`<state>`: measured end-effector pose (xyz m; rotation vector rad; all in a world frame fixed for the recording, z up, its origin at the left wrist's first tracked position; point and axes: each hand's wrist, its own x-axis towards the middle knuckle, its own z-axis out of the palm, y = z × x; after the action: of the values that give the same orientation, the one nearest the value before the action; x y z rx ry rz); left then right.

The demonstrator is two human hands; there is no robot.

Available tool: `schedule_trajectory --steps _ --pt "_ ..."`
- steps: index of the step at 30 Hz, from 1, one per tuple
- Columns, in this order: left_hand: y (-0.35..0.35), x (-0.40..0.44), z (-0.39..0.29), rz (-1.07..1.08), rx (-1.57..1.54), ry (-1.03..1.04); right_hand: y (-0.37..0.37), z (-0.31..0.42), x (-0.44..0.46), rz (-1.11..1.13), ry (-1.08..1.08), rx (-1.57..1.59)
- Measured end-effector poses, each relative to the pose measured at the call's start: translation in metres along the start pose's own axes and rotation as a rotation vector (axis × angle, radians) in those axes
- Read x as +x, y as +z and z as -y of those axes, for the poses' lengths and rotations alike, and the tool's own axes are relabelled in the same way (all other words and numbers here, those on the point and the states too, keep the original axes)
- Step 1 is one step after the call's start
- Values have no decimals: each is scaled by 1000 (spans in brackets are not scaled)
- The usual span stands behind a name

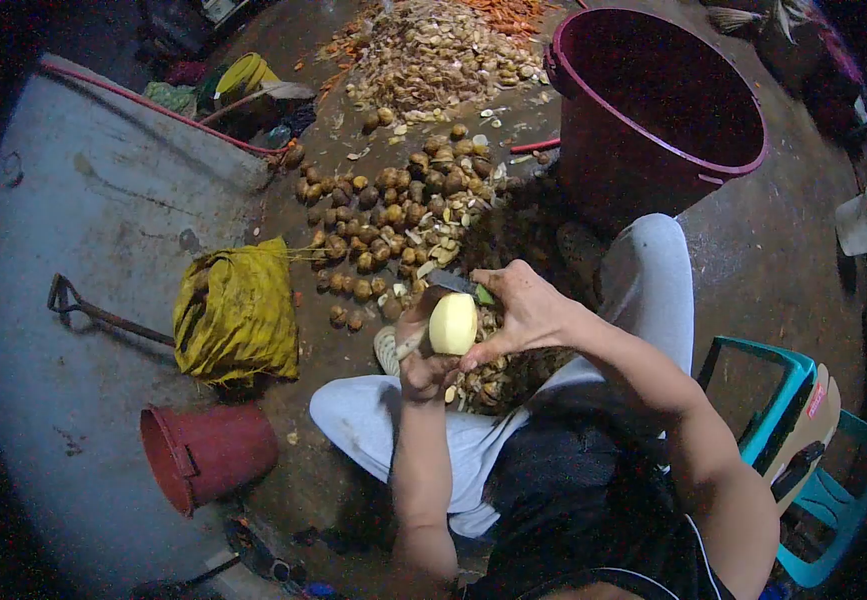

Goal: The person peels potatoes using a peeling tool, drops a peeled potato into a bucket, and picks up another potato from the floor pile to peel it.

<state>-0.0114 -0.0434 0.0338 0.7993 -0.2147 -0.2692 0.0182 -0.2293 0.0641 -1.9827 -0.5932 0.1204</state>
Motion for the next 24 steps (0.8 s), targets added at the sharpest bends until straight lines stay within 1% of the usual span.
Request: schedule_trajectory --steps 1,4,6,7,9,10,11,13,14,16,17,19,20,22,24 --pt "-1 -1 0 -8 -9 -19 1 -2 0 11 -3 -5" --pt "-3 -2 6 -15 18 31 2 -3 -1 2 -41 -61" --pt "-5 0 11 -81 97 187 1 -1 -1 8 -30 -86" --pt "-6 2 10 -81 97 187 0 0 -2 13 -20 -112" --pt "-5 8 6 2 224 282 3 -2 -2 0 -35 -158" --pt "-4 8 5 2 224 283 5 -4 -3 -14 -49 -204" --pt "-3 6 5 -50 224 262 6 -4 -3 -14 -49 -205" --pt "-4 3 7 -153 248 246 10 -4 -5 -124 -82 -300" --pt "-5 4 7 -155 248 247 12 -4 -5 -123 -83 -299" --pt "-2 9 3 -73 280 334 13 -5 -6 -165 -75 -320" --pt "0 10 2 -73 280 333 14 -7 -6 -165 -75 -320" --pt "4 11 1 -104 132 319 14 -10 -4 -165 -14 -206" --pt "4 10 1 -103 132 318 12 -11 -3 -166 -13 -207" --pt "2 6 4 -152 75 262 7 -12 -1 -144 58 -103" --pt "1 5 6 -143 103 274 5 -13 0 -133 94 -51"
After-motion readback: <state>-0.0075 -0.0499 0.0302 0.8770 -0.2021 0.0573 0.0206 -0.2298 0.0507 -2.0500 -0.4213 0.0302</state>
